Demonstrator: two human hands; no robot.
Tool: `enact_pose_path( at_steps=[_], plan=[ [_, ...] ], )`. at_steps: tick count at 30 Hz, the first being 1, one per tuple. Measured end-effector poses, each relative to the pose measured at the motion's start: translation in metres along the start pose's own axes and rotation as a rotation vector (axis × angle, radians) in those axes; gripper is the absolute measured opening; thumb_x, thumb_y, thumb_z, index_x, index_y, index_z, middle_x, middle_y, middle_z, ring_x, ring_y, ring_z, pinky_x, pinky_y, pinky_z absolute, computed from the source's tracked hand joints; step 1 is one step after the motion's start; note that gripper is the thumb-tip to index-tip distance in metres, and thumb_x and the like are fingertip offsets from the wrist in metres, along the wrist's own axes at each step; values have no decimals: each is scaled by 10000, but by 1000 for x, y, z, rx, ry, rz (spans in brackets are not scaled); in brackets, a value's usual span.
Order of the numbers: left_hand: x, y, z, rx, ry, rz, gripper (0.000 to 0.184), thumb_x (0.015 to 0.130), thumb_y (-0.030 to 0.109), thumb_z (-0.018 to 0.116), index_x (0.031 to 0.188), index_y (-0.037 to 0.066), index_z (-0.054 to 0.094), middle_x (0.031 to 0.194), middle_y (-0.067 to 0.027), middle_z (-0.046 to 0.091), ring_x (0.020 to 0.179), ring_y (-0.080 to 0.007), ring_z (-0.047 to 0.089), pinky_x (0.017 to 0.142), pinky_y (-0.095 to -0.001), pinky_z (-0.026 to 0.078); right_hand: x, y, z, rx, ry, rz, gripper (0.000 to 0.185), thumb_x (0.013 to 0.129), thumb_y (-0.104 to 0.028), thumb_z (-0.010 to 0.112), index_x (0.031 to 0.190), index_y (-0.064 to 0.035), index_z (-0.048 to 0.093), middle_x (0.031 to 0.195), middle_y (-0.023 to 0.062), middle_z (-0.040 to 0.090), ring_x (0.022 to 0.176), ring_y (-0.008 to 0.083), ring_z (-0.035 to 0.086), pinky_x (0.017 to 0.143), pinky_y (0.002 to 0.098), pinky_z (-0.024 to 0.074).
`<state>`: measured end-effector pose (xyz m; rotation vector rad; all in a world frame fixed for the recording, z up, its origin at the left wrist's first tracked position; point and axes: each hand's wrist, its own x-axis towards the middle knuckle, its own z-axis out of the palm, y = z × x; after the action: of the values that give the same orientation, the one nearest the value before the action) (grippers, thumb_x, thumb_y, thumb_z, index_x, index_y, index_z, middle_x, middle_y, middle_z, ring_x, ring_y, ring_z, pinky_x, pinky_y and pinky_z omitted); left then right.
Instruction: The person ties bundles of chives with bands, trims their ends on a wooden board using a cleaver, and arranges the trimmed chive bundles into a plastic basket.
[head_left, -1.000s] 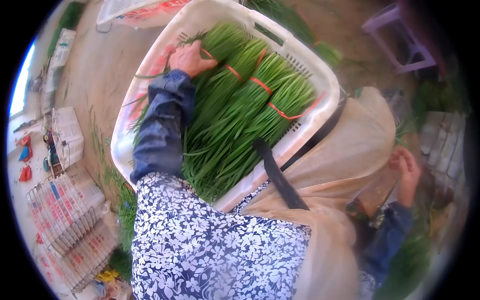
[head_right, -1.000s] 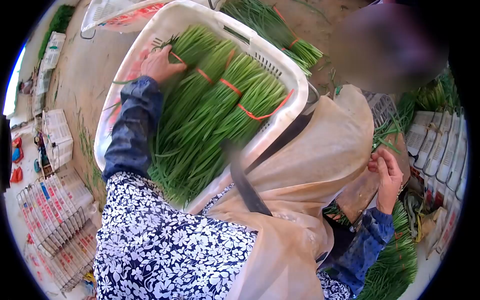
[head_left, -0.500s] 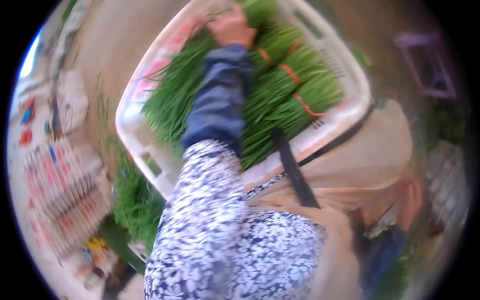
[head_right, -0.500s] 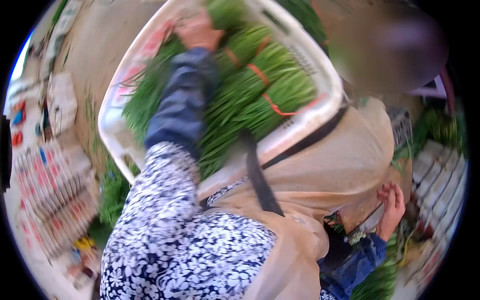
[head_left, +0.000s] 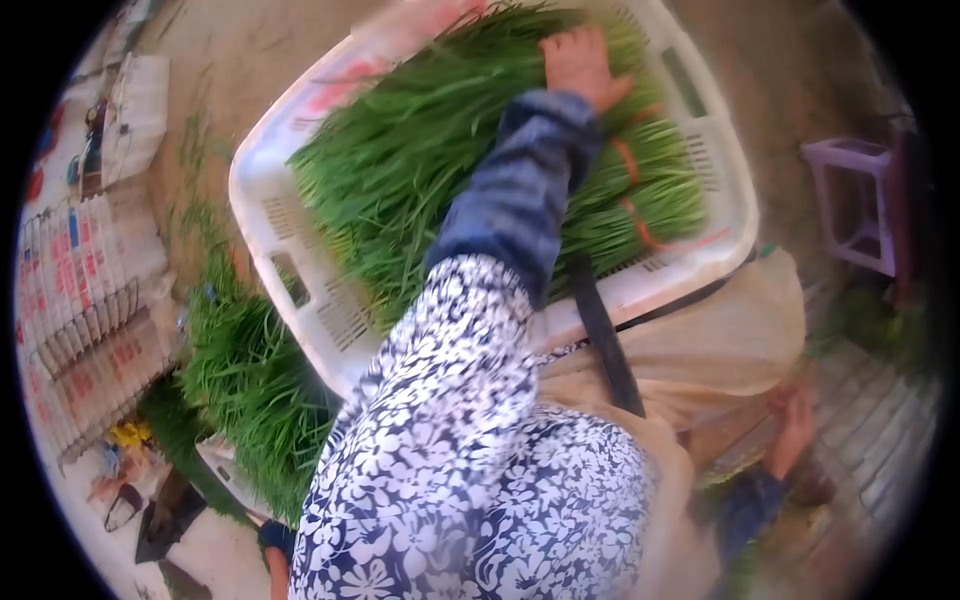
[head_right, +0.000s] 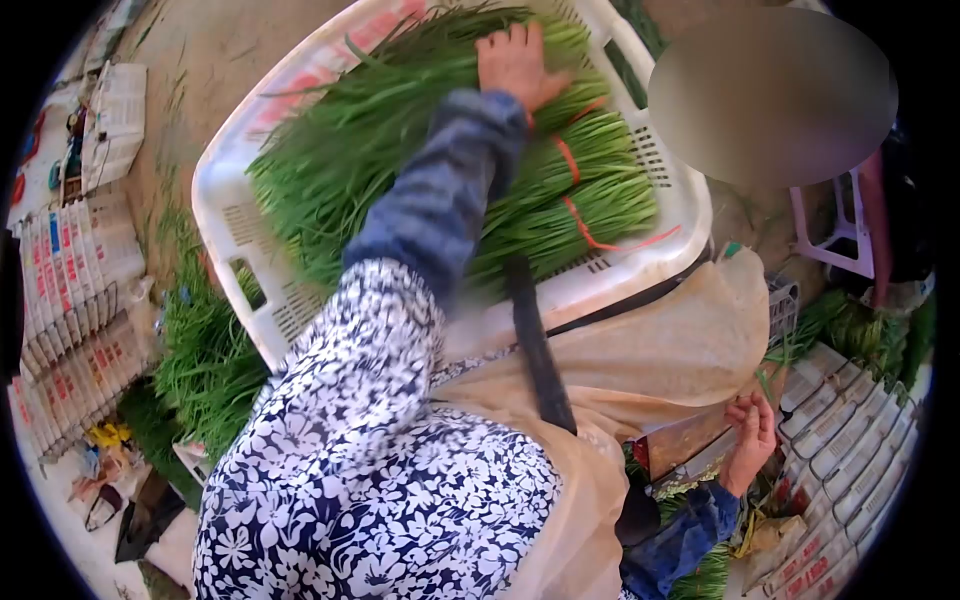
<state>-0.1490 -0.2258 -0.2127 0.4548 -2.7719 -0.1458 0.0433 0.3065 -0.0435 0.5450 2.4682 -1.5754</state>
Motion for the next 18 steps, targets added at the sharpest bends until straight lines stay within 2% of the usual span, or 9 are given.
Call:
enact_pose_path(
  at_steps=[1, 5, 7, 10, 13, 15, 16, 17, 18],
  plan=[
    [-13, 7, 1, -8, 137, 85, 825, 740, 643, 623, 1294, 44, 510, 1212, -143, 564, 1066, -341, 520, 917, -485, 361, -5, 1, -2, 2, 39, -17, 307, 984, -158, 581, 1215, 44, 572, 1002, 96, 663, 826, 163, 659, 757, 287, 528],
    [-7, 9, -10, -69, -131, 32, 786, 753, 598, 639, 1295, 44, 505, 1296, -148, 511, 1092, -351, 500, 927, -504, 354, -15, -6, 0, 17, 37, 31, 288, 970, -148, 598, 1194, 33, 589, 999, 104, 667, 792, 170, 662, 744, 288, 532],
    [0, 6, -17, -73, -103, 89, 712, 768, 568, 637, 1259, 62, 541, 1204, -145, 572, 1021, -346, 551, 891, -504, 408, -19, -6, -1, 59, 59, 8, 283, 967, -142, 600, 1195, 27, 592, 993, 107, 669, 792, 173, 663, 735, 290, 533],
    [26, 2, -21, -192, -364, 81, 603, 767, 600, 624, 1131, 120, 637, 1146, -145, 634, 1044, -339, 610, 890, -480, 483, -49, -11, -11, 23, 139, 97, 302, 935, -111, 601, 1203, 28, 605, 1037, 124, 686, 825, 188, 678, 756, 294, 547],
    [33, 19, 14, 116, -625, 678, 788, 718, 436, 800, 1386, 168, 481, 1382, -166, 512, 1263, -330, 488, 1051, -421, 412, -82, -21, 6, 68, 276, 224, 290, 910, -105, 596, 1168, 21, 639, 1039, 85, 684, 922, 166, 656, 799, 307, 539],
    [66, -69, 137, 115, -413, 843, 1076, 583, 451, 886, 1467, 124, 368, 1514, -168, 365, 1347, -312, 417, 1137, -386, 336, -84, 7, 18, 308, 279, 84, 284, 929, -125, 611, 1168, 27, 633, 958, 87, 701, 855, 178, 681, 794, 297, 547],
    [96, -93, 149, 155, 381, 1334, 1022, 643, 467, 850, 1459, 76, 375, 1489, -192, 391, 1345, -324, 417, 1144, -392, 327, -79, -2, 28, 184, 247, 89, 275, 932, -120, 605, 1163, 27, 630, 947, 91, 701, 823, 165, 678, 773, 291, 550],
    [103, -128, 162, -22, -104, 1032, 813, 793, 414, 707, 1438, 32, 394, 1466, -227, 404, 1339, -338, 420, 1136, -413, 328, -82, 2, 38, 262, 230, 44, 257, 932, -108, 604, 1148, 28, 632, 928, 91, 700, 799, 151, 675, 754, 280, 549],
    [80, -81, 61, -167, -406, 617, 621, 942, 361, 563, 1417, -11, 412, 1443, -263, 417, 1333, -352, 423, 1127, -434, 329, -81, 1, 48, 316, 258, 32, 244, 937, -93, 595, 1147, 29, 629, 931, 89, 698, 806, 143, 673, 756, 275, 547]
  ],
)
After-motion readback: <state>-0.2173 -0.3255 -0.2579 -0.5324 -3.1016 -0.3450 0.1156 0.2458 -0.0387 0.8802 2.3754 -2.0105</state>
